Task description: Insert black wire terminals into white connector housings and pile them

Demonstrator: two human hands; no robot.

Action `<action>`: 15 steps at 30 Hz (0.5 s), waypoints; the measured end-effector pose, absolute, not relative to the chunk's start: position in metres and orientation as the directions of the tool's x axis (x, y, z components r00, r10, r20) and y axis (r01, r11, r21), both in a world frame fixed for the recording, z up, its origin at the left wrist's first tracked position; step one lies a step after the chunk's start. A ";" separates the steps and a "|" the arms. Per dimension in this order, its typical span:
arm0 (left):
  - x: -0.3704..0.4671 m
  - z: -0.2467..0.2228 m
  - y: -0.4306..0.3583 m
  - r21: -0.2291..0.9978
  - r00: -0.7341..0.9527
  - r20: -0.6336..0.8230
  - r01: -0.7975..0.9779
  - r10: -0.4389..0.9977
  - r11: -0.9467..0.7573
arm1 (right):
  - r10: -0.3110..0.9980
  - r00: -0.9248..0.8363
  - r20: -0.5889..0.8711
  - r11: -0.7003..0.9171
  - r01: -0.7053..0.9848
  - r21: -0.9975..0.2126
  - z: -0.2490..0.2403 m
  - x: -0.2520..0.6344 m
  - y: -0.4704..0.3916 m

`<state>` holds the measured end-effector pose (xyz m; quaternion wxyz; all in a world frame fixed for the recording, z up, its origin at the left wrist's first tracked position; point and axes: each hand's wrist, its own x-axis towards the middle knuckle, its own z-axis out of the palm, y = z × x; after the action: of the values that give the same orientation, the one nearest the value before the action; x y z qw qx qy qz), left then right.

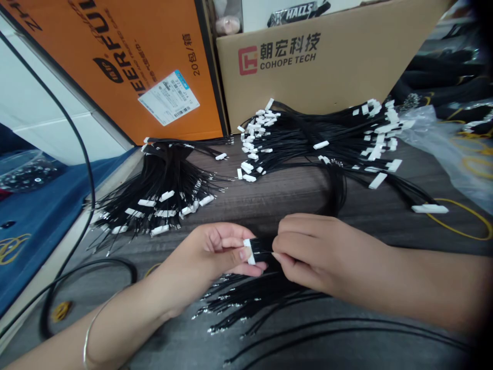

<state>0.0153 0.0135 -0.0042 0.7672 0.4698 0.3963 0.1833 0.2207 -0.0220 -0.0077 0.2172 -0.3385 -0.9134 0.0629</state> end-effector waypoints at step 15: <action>0.019 -0.001 0.012 0.863 0.591 -0.452 0.101 0.668 0.495 | 0.485 -0.838 0.249 0.862 0.506 0.026 -0.009 0.220 -0.021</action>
<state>0.0192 0.0121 -0.0014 0.7601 0.4665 0.4120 0.1866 0.2204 -0.0211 -0.0088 0.1179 -0.2586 -0.9577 -0.0452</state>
